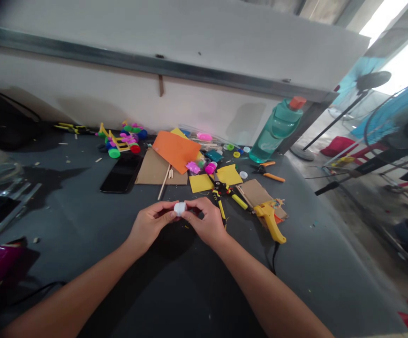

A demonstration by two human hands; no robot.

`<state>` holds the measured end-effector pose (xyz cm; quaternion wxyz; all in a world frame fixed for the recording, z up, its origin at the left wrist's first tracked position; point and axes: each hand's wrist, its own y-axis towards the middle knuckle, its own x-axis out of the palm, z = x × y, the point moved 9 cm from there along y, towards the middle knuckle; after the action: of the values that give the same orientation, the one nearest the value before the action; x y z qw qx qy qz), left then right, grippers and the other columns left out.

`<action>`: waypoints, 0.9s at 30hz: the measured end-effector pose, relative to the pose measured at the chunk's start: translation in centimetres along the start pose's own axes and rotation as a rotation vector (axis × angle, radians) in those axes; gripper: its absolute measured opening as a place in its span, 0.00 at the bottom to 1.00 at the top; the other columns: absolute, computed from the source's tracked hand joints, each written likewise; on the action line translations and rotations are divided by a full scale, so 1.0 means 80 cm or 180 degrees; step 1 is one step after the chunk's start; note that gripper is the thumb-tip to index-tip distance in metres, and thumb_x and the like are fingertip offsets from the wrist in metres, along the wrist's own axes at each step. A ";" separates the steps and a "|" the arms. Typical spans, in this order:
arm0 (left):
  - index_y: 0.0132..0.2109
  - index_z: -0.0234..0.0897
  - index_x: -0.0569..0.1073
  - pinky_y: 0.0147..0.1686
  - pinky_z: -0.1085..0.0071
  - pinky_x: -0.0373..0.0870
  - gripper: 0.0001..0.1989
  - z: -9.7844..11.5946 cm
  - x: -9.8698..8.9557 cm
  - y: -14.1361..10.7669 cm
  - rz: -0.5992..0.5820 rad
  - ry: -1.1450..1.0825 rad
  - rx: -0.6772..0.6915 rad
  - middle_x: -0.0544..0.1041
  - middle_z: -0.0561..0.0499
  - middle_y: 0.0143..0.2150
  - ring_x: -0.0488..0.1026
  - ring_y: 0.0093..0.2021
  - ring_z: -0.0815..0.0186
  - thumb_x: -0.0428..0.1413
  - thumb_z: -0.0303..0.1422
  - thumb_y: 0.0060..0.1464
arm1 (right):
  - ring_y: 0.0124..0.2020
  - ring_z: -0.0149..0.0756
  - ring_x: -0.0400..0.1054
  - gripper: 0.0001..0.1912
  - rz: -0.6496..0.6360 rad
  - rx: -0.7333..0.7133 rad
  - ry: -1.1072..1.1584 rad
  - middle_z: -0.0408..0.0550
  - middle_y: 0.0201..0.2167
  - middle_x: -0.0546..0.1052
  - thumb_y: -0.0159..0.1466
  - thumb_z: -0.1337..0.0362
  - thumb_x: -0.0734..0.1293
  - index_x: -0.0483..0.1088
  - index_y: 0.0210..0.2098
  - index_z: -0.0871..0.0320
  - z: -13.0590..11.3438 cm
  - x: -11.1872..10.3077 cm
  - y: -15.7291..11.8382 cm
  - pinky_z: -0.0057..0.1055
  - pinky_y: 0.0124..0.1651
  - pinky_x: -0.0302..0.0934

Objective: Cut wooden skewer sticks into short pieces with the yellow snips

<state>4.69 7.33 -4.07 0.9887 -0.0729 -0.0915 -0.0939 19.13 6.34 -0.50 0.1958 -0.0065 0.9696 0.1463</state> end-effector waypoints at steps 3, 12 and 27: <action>0.40 0.34 0.74 0.44 0.65 0.72 0.13 -0.004 0.005 0.001 -0.0060 -0.0420 -0.0210 0.77 0.48 0.39 0.74 0.40 0.65 0.61 0.32 0.45 | 0.35 0.35 0.68 0.11 -0.0018 0.0082 0.0100 0.48 0.35 0.75 0.56 0.62 0.68 0.73 0.40 0.55 0.003 0.002 0.001 0.33 0.38 0.64; 0.39 0.31 0.72 0.41 0.69 0.74 0.09 -0.015 0.006 0.004 0.0024 -0.1328 -0.0575 0.77 0.47 0.37 0.75 0.36 0.67 0.59 0.28 0.48 | 0.37 0.35 0.67 0.19 0.0074 0.0087 0.0385 0.48 0.43 0.74 0.60 0.63 0.63 0.67 0.51 0.52 0.004 -0.004 -0.002 0.31 0.37 0.63; 0.43 0.28 0.72 0.41 0.70 0.75 0.09 -0.031 0.005 0.002 -0.0034 -0.2013 -0.1098 0.78 0.42 0.36 0.76 0.37 0.66 0.53 0.29 0.55 | 0.26 0.32 0.68 0.06 0.0608 0.0003 -0.0370 0.42 0.22 0.75 0.58 0.63 0.66 0.73 0.27 0.56 -0.014 -0.025 -0.004 0.27 0.31 0.61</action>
<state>5.54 7.02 -6.41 0.8841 -0.2637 -0.3760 -0.0860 20.55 5.63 1.17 0.2369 0.0945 0.9529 0.1640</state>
